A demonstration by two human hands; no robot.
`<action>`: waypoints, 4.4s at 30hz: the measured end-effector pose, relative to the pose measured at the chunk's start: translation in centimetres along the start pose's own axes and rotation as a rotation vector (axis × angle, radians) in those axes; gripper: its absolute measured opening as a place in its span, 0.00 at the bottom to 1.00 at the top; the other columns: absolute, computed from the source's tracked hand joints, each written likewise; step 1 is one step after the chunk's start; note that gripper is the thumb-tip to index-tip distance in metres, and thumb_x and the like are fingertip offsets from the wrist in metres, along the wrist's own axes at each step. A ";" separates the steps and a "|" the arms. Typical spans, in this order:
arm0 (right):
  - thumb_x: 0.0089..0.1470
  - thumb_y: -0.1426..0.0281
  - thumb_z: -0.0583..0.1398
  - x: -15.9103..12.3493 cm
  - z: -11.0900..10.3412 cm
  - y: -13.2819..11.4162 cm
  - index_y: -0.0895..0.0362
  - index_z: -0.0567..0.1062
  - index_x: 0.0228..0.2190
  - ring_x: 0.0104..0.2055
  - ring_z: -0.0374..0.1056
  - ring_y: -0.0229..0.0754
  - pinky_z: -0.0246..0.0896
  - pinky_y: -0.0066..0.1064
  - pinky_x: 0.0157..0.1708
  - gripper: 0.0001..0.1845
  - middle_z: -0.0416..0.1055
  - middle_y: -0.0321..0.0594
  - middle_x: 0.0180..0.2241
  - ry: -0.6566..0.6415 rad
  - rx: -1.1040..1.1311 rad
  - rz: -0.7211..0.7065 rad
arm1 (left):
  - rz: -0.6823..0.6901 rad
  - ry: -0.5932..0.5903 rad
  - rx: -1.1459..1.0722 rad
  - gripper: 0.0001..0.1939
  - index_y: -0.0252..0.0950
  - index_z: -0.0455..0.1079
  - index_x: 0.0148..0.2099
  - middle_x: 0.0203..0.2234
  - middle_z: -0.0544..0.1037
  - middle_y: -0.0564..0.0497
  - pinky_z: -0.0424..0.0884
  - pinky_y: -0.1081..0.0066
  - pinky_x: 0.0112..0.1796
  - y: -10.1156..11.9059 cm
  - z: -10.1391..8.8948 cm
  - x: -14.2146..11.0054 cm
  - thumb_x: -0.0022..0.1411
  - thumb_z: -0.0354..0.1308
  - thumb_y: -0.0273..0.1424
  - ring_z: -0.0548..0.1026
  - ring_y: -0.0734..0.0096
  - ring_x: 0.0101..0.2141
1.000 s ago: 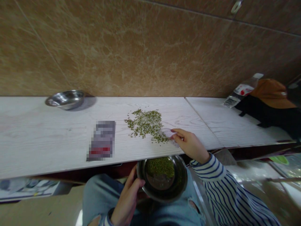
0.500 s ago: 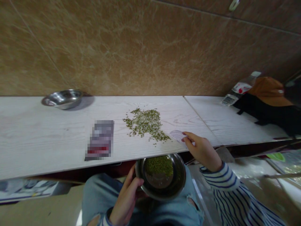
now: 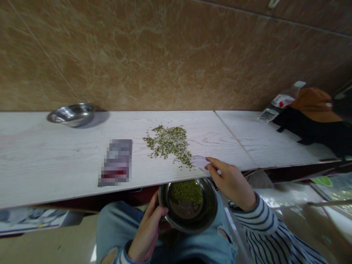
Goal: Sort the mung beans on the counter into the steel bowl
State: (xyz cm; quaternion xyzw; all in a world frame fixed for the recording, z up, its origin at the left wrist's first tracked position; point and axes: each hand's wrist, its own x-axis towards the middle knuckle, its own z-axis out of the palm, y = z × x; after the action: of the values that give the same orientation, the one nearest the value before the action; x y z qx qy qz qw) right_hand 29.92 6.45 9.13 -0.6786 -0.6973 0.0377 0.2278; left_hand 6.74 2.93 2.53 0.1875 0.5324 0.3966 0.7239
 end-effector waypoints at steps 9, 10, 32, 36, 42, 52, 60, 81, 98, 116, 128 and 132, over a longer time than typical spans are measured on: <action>0.59 0.68 0.51 -1.7 -0.5 0.8 0.60 0.74 0.45 0.39 0.74 0.44 0.69 0.33 0.40 0.18 0.77 0.44 0.40 -0.005 -0.053 -0.007 | -0.011 -0.044 0.016 0.35 0.41 0.58 0.62 0.47 0.75 0.45 0.69 0.67 0.31 -0.1 -0.8 0.3 0.50 0.56 0.29 0.73 0.61 0.38; 0.59 0.68 0.51 -1.9 -0.5 0.8 0.60 0.74 0.46 0.40 0.74 0.44 0.69 0.33 0.40 0.18 0.77 0.44 0.40 -0.004 -0.050 -0.010 | -0.013 -0.044 0.019 0.36 0.41 0.58 0.62 0.47 0.75 0.45 0.69 0.68 0.30 -0.1 -0.7 0.2 0.50 0.56 0.28 0.73 0.62 0.38; 0.58 0.70 0.51 -1.2 0.2 -0.5 0.58 0.74 0.47 0.39 0.74 0.42 0.68 0.34 0.42 0.18 0.77 0.44 0.38 -0.049 -0.013 -0.030 | 0.029 0.014 0.006 0.36 0.39 0.59 0.62 0.48 0.76 0.46 0.66 0.71 0.26 0.5 -0.1 -0.7 0.48 0.57 0.29 0.74 0.62 0.38; 0.58 0.70 0.51 -1.0 0.5 -0.3 0.57 0.74 0.47 0.37 0.74 0.42 0.68 0.34 0.40 0.18 0.77 0.44 0.37 -0.038 -0.001 -0.034 | 0.024 0.010 -0.005 0.37 0.40 0.60 0.62 0.49 0.75 0.46 0.67 0.71 0.27 0.6 -0.1 -0.7 0.47 0.57 0.28 0.74 0.60 0.40; 0.58 0.70 0.50 -1.0 0.3 -0.5 0.59 0.74 0.47 0.37 0.73 0.43 0.68 0.35 0.41 0.19 0.77 0.44 0.37 -0.068 0.005 -0.029 | 0.062 0.014 0.005 0.35 0.38 0.60 0.61 0.49 0.74 0.46 0.67 0.70 0.25 0.6 0.2 -1.0 0.49 0.55 0.28 0.73 0.61 0.38; 0.58 0.70 0.51 -1.0 0.1 -0.6 0.57 0.74 0.46 0.37 0.73 0.42 0.68 0.33 0.40 0.18 0.77 0.42 0.36 -0.047 0.018 -0.051 | 0.034 0.028 -0.001 0.36 0.40 0.61 0.61 0.49 0.75 0.46 0.66 0.71 0.27 0.5 0.0 -0.6 0.47 0.57 0.28 0.73 0.60 0.39; 0.57 0.69 0.51 -1.1 0.2 -0.3 0.57 0.75 0.46 0.36 0.73 0.42 0.68 0.34 0.40 0.18 0.77 0.43 0.36 -0.023 0.026 -0.045 | 0.030 0.014 -0.013 0.37 0.41 0.61 0.61 0.48 0.76 0.46 0.67 0.69 0.29 0.5 -0.1 -0.6 0.46 0.57 0.29 0.73 0.58 0.40; 0.58 0.69 0.50 -0.5 0.2 0.1 0.57 0.74 0.46 0.35 0.74 0.42 0.68 0.34 0.38 0.19 0.77 0.44 0.35 -0.039 -0.030 -0.035 | 0.037 0.039 0.022 0.36 0.40 0.62 0.61 0.47 0.76 0.47 0.65 0.71 0.26 0.3 -0.4 -0.6 0.46 0.58 0.30 0.73 0.61 0.37; 0.58 0.69 0.51 -0.3 0.5 -0.2 0.58 0.74 0.48 0.37 0.73 0.43 0.67 0.34 0.41 0.19 0.77 0.45 0.38 -0.067 0.004 -0.031 | 0.044 0.027 -0.004 0.36 0.38 0.60 0.61 0.46 0.75 0.45 0.66 0.69 0.26 0.6 -0.1 -0.7 0.48 0.56 0.28 0.72 0.61 0.37; 0.58 0.70 0.51 0.3 0.9 -0.7 0.58 0.74 0.48 0.35 0.72 0.43 0.67 0.35 0.39 0.19 0.77 0.43 0.35 -0.071 0.020 -0.056 | 0.042 0.046 0.014 0.35 0.38 0.60 0.60 0.46 0.76 0.46 0.68 0.68 0.27 0.9 0.1 -0.9 0.48 0.56 0.28 0.73 0.60 0.37; 0.58 0.70 0.51 0.5 1.0 -0.5 0.60 0.74 0.47 0.37 0.73 0.44 0.67 0.36 0.40 0.19 0.77 0.46 0.37 -0.048 0.019 -0.059 | 0.040 0.039 0.003 0.34 0.39 0.62 0.60 0.45 0.76 0.47 0.68 0.69 0.27 0.9 -0.2 -0.7 0.48 0.56 0.27 0.72 0.63 0.36; 0.58 0.70 0.51 0.6 1.1 -0.9 0.59 0.74 0.47 0.36 0.73 0.43 0.67 0.35 0.40 0.19 0.77 0.45 0.37 -0.056 0.032 -0.074 | 0.033 0.014 -0.002 0.34 0.39 0.62 0.60 0.46 0.75 0.46 0.67 0.70 0.26 0.8 -0.7 -0.4 0.47 0.57 0.28 0.72 0.61 0.37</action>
State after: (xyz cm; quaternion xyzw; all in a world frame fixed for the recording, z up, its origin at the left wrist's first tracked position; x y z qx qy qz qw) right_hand 28.72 7.28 8.60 -0.6473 -0.7273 0.0595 0.2204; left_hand 5.73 3.00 3.02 0.1927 0.5339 0.4102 0.7139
